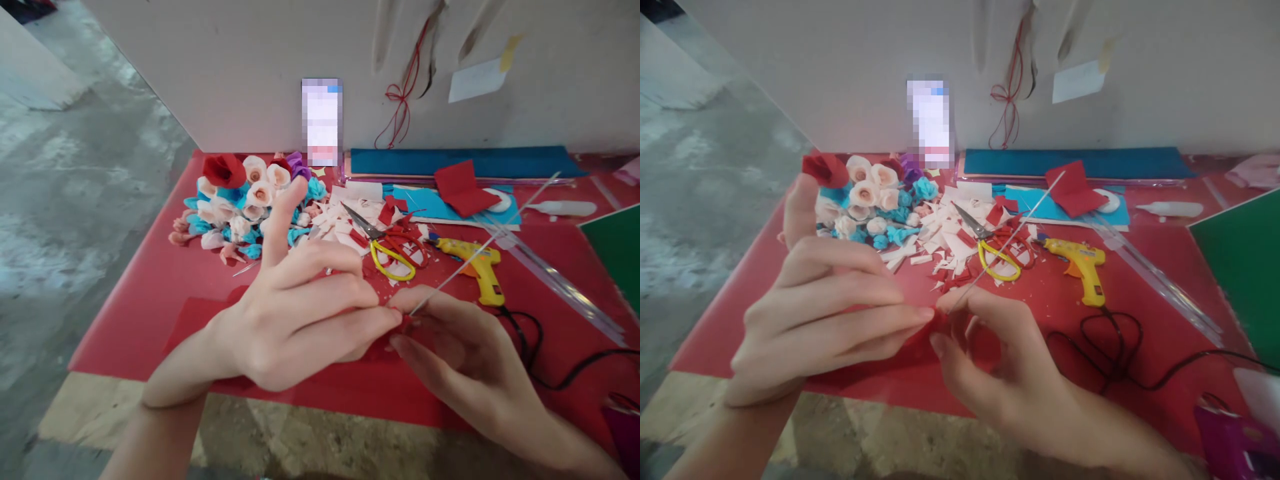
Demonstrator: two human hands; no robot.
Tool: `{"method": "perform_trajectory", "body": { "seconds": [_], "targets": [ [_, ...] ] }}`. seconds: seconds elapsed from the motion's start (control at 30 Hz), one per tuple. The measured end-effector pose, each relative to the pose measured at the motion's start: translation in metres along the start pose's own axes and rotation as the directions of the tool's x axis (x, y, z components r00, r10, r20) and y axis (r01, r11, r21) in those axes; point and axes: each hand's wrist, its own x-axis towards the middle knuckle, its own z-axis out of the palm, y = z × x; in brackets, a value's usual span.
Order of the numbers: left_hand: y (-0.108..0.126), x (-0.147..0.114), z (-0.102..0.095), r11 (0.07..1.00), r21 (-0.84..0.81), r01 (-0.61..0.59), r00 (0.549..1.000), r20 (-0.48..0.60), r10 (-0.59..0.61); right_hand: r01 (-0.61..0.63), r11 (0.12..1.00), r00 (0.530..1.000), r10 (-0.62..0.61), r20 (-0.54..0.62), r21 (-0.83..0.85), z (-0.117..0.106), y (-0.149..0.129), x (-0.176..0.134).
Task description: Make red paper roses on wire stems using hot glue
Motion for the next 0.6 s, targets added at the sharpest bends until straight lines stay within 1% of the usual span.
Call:
{"method": "perform_trajectory", "body": {
  "seconds": [0.03, 0.1, 0.13, 0.3, 0.33, 0.43, 0.53, 0.6],
  "targets": [
    [-0.0012, -0.0003, -0.0001, 0.995, 0.03, -0.097, 0.995, 0.022, 0.097, -0.003, 1.0, 1.0, 0.003, 0.007, 0.008, -0.0001, 0.0003, -0.0008],
    [-0.0039, -0.0002, 0.0001, 0.972, 0.086, -0.218, 0.975, 0.058, 0.213, -0.012, 1.0, 1.0, 0.012, 0.022, 0.018, -0.0004, 0.001, -0.0025],
    [-0.0048, 0.0001, 0.0001, 0.967, 0.099, -0.235, 0.971, 0.066, 0.229, -0.017, 1.0, 1.0, 0.017, 0.027, 0.016, -0.0006, 0.0013, -0.0031],
    [-0.0041, 0.001, -0.0012, 0.978, 0.105, -0.182, 0.979, 0.111, 0.17, -0.027, 1.0, 1.0, 0.027, 0.004, 0.001, -0.0013, 0.0024, -0.0028],
    [-0.0038, 0.001, -0.0017, 0.977, 0.102, -0.186, 0.978, 0.114, 0.175, -0.033, 0.999, 0.999, 0.033, 0.007, 0.001, -0.0013, 0.0025, -0.0026],
    [-0.0034, 0.0003, -0.0025, 0.96, 0.109, -0.257, 0.964, 0.106, 0.246, -0.023, 1.0, 1.0, 0.023, 0.01, -0.002, -0.0012, 0.003, -0.0033],
    [-0.003, -0.0008, -0.0011, 0.954, 0.124, -0.273, 0.96, 0.099, 0.262, -0.005, 1.0, 1.0, 0.005, -0.012, 0.004, -0.0005, 0.0039, -0.0048],
    [-0.0035, 0.0001, 0.001, 0.983, 0.092, -0.158, 0.986, 0.062, 0.153, -0.017, 1.0, 1.0, 0.017, -0.005, -0.005, 0.0, 0.0043, -0.005]
  ]
}}
